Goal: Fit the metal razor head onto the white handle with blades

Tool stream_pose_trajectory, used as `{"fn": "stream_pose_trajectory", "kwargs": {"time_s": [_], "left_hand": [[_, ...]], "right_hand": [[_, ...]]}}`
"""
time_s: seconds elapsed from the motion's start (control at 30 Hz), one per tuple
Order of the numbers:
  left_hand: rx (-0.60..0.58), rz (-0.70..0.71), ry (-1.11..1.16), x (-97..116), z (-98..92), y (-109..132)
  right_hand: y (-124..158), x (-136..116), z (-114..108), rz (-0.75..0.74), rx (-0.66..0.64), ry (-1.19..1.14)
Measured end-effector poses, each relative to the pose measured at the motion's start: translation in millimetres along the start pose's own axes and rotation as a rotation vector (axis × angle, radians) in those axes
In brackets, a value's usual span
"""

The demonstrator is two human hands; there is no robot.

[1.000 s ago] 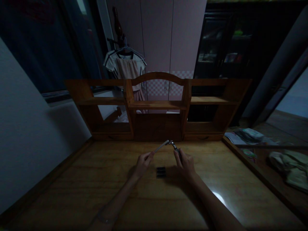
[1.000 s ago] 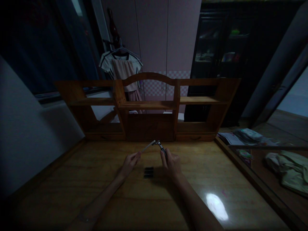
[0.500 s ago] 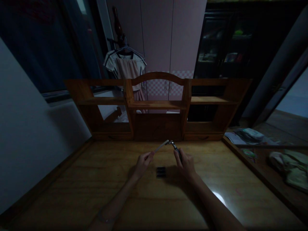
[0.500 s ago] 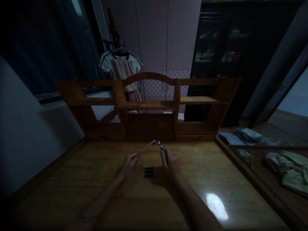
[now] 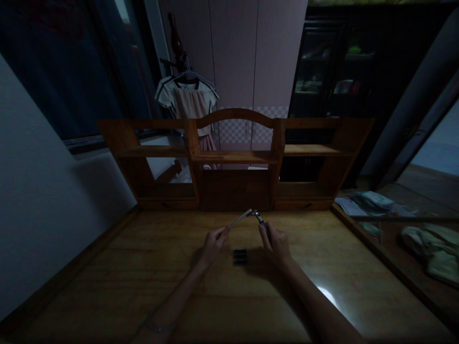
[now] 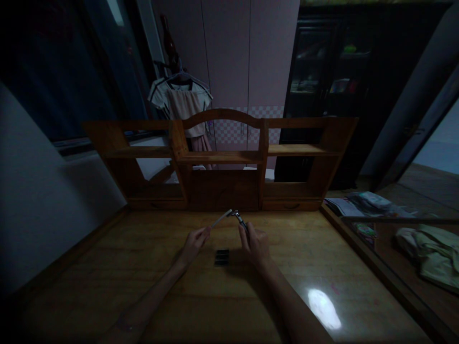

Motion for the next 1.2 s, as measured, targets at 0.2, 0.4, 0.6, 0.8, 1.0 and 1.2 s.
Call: {"fn": "stream_pose_trajectory", "kwargs": {"time_s": [0.2, 0.4, 0.6, 0.8, 1.0, 1.2], "left_hand": [[0.003, -0.005, 0.002, -1.8, -0.7, 0.2], [0.004, 0.025, -0.008, -1.6, -0.2, 1.1], [0.044, 0.026, -0.001, -1.7, -1.9, 1.5], [0.030, 0.021, -0.031, 0.2, -0.4, 2.1], [0.060, 0.029, -0.008, 0.8, -2.9, 3.6], [0.109, 0.019, -0.059, 4.9, -6.1, 3.0]], "right_hand": [[1.3, 1.6, 1.7, 0.015, -0.025, 0.008], [0.9, -0.1, 0.2, 0.027, -0.027, -0.013], [0.0, 0.6, -0.2, 0.011, 0.004, -0.002], [0.8, 2.0, 1.2, 0.008, -0.011, 0.001], [0.6, 1.0, -0.2, 0.028, -0.017, 0.003], [-0.2, -0.2, -1.8, 0.001, -0.005, 0.011]]}}
Point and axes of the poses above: each hand's wrist, its own y-axis away from the middle knuckle, its own z-axis out of the palm, x = y × z, the point moved 4 cm from there along -y, towards the middle knuckle, and after that the axes turned 14 degrees about -z, right-handed, at the moved point
